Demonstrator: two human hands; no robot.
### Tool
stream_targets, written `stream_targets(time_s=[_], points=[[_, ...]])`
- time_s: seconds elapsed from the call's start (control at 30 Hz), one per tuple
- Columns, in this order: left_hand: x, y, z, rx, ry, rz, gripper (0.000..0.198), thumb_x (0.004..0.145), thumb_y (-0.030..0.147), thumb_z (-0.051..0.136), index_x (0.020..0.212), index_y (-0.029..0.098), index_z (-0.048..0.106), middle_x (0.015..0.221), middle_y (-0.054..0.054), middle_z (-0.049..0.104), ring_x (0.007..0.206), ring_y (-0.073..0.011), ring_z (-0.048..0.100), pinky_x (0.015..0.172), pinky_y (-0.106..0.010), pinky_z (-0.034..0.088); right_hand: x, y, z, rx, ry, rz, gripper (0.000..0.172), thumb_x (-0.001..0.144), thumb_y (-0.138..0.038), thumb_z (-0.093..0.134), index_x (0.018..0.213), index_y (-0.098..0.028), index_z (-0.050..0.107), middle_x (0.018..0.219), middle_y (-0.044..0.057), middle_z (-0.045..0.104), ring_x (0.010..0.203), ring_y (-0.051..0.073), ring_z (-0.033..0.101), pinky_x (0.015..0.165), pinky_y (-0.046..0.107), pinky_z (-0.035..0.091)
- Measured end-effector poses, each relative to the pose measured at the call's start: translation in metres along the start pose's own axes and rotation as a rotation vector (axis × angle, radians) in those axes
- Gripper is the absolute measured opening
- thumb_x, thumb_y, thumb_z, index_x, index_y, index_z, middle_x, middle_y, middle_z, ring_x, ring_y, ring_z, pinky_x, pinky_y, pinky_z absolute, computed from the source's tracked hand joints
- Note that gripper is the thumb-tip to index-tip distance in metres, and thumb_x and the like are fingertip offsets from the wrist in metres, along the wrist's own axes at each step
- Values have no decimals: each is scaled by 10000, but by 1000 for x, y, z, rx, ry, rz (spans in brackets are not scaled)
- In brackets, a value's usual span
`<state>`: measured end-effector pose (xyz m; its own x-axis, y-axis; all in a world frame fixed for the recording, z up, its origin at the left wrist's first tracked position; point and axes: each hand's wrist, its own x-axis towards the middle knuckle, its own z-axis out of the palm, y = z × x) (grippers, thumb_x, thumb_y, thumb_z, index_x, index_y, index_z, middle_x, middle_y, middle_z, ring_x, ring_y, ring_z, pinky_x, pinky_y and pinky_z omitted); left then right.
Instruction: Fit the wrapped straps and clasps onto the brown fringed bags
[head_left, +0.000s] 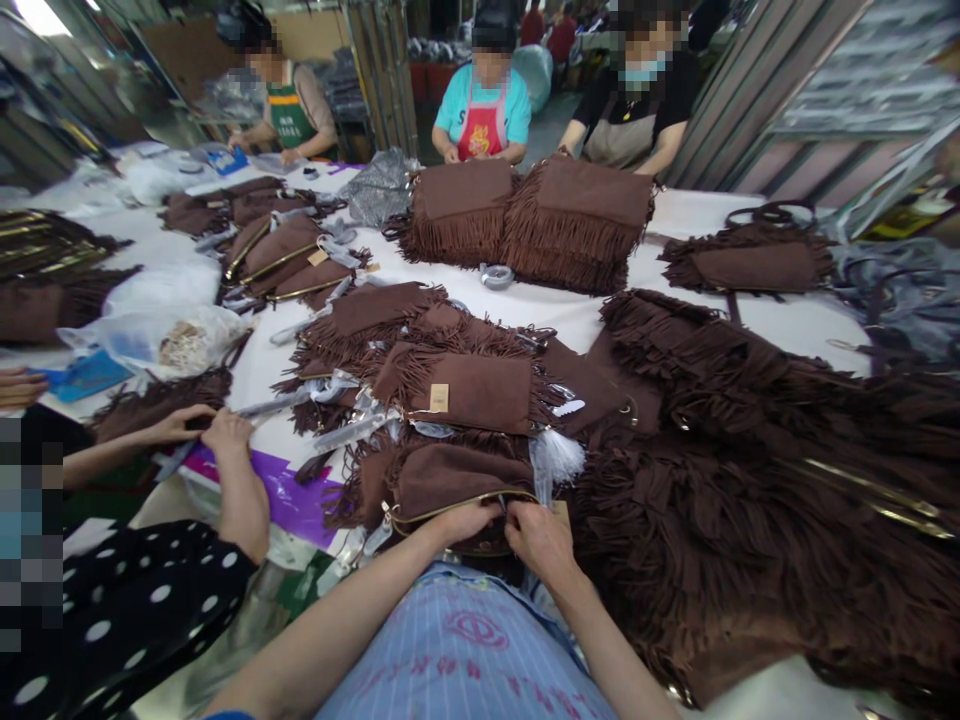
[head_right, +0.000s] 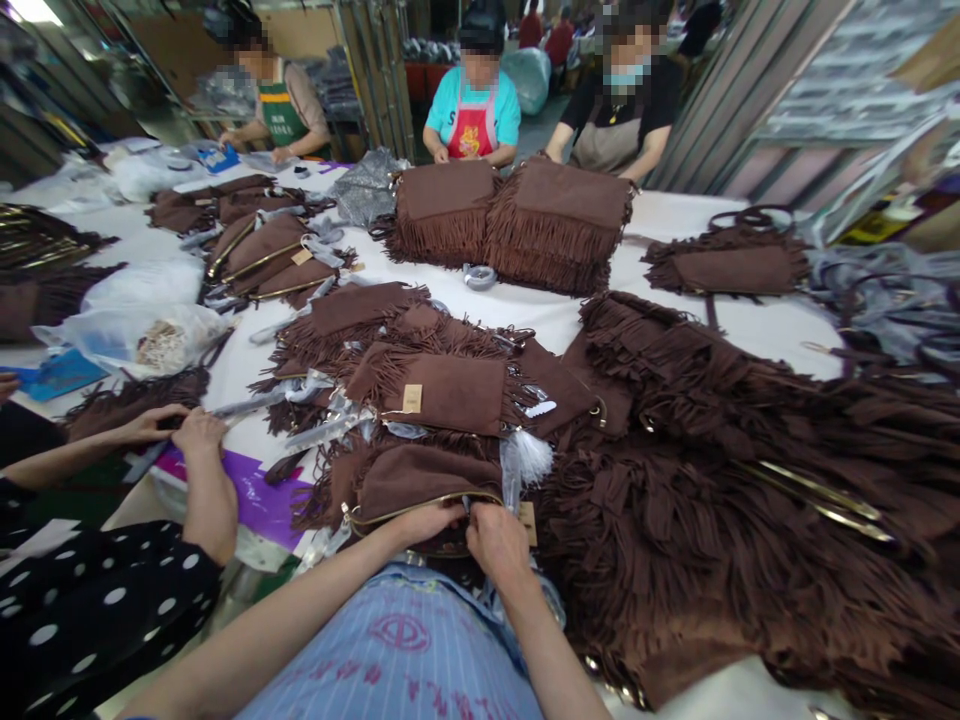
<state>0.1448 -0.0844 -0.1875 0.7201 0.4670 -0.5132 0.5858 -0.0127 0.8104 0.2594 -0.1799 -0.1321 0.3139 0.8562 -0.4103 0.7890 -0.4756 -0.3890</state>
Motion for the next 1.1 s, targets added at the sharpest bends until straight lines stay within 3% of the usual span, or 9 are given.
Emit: stream_targets(time_s=[0.13, 0.23, 0.4, 0.5, 0.63, 0.73, 0.87, 0.97, 1.1], points=[[-7, 10, -2, -58, 1, 18, 229, 855, 261, 414, 892, 157, 614, 872, -21, 622, 814, -170, 522, 842, -298, 423, -2, 6, -2, 98, 1, -97, 196, 827, -171, 495, 791, -194, 686, 834, 89, 723, 828, 217, 662, 682, 278, 410], [-21, 14, -10, -118, -64, 27, 190, 850, 274, 446, 866, 157, 596, 801, -1, 583, 765, -146, 509, 762, -260, 434, -9, 13, -3, 237, 15, -221, 180, 873, -243, 498, 876, -208, 674, 829, 37, 717, 807, 175, 659, 724, 251, 453], [-59, 26, -31, -331, -224, 192, 262, 814, 400, 595, 776, 141, 577, 708, 21, 507, 649, -107, 447, 614, -208, 372, -24, 23, 9, 798, 370, -260, 200, 922, -322, 478, 917, -205, 640, 957, 95, 739, 814, 198, 700, 740, 300, 552], [-74, 42, -38, -302, -142, 309, 276, 827, 391, 610, 718, 140, 574, 717, 7, 512, 677, -118, 455, 663, -228, 380, -29, 22, 9, 656, 607, -359, 194, 918, -225, 479, 992, -208, 657, 1258, 133, 637, 1092, 234, 635, 937, 379, 513], [-79, 63, -38, -241, -74, 481, 228, 852, 312, 596, 694, 148, 577, 879, -42, 579, 863, -166, 525, 834, -273, 399, -27, 6, -5, 444, 647, -511, 339, 938, -149, 399, 1171, -229, 633, 1463, 124, 445, 1077, 188, 632, 963, 345, 502], [-77, 67, -31, -253, -112, 493, 177, 834, 264, 601, 702, 147, 590, 873, -38, 602, 852, -165, 540, 829, -274, 410, -19, -14, -19, 527, 603, -458, 356, 961, -211, 373, 1257, -213, 571, 1471, 141, 421, 1000, 175, 650, 910, 339, 524], [-72, 61, -20, -332, -150, 345, 140, 790, 244, 609, 699, 139, 603, 673, 14, 573, 654, -120, 505, 677, -237, 423, -10, -30, -27, 815, 462, -309, 360, 961, -358, 391, 1236, -208, 569, 1393, 142, 510, 840, 158, 662, 817, 339, 542], [-72, 55, -17, -463, -120, 274, 176, 774, 290, 622, 695, 133, 603, 679, -2, 602, 636, -118, 521, 640, -235, 431, -10, -23, -23, 1105, 308, -148, 440, 929, -486, 428, 1259, -216, 540, 1174, 128, 658, 579, 115, 592, 544, 268, 509], [-73, 53, -18, -515, -91, 262, 218, 781, 334, 613, 719, 125, 621, 686, -24, 624, 628, -120, 539, 639, -244, 442, -18, -1, -18, 1339, 369, 72, 431, 839, -573, 544, 982, -180, 651, 790, 42, 678, 430, 71, 433, 391, 207, 339]])
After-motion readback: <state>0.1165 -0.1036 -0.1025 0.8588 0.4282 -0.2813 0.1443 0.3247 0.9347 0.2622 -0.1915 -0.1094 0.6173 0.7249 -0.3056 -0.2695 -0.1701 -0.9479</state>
